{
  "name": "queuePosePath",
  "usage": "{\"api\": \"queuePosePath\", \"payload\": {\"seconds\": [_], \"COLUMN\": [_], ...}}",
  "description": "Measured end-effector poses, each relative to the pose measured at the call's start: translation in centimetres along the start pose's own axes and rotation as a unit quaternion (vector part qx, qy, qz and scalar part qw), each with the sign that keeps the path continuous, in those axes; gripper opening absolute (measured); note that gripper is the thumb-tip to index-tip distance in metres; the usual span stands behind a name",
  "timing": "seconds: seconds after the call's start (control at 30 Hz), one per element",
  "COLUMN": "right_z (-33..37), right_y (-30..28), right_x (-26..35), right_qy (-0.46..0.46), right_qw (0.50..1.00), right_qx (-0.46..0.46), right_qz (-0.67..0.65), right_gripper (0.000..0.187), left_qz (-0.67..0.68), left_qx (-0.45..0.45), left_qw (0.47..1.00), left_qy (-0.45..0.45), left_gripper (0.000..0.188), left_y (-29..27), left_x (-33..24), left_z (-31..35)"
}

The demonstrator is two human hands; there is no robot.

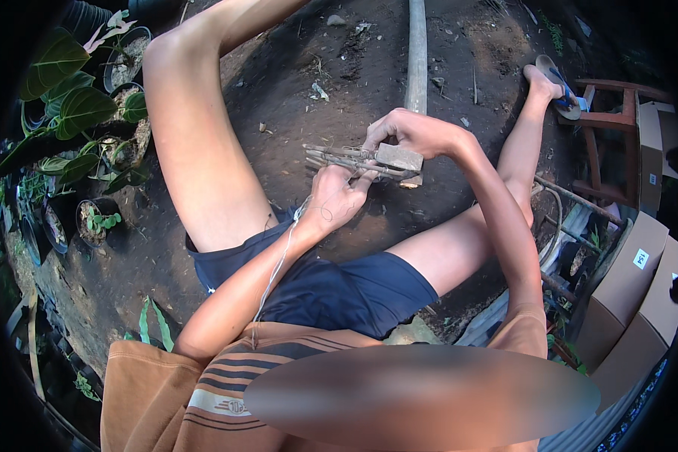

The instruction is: The person sits on the ground and uses a thin wire to bind and secure the tines of a metal garden rake to its wooden handle. They repeatedly wrap, pull, and twist the wire around the junction to reinforce the connection.

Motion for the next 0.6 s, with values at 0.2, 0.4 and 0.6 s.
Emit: {"api": "queuePosePath", "payload": {"seconds": [0.2, 0.4, 0.6], "right_z": [2.1, 1.8, 2.5], "right_y": [-1.3, -0.8, -3.2], "right_x": [0.2, 1.3, 0.1], "right_qy": [0.031, -0.051, -0.011], "right_qw": [0.990, 0.995, 0.933], "right_qx": [-0.126, -0.075, -0.262], "right_qz": [0.054, -0.027, 0.247], "right_gripper": [0.028, 0.023, 0.021], "left_qz": [-0.054, -0.032, -0.013], "left_qx": [0.033, 0.011, -0.002], "left_qw": [0.998, 0.999, 0.999], "left_qy": [-0.030, -0.001, -0.033], "left_gripper": [0.031, 0.032, 0.025], "left_y": [0.6, 0.7, -0.4], "left_x": [0.5, -0.2, 0.0], "left_z": [0.1, -0.3, 0.0]}}
Point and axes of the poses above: each hand's wrist, its own z-axis away from the middle knuckle, its own y-axis out of the palm, x = y × z, the point moved 10 cm from there along -z, towards the middle knuckle, and after that the axes turned 14 degrees about y, right-handed, at the moved point
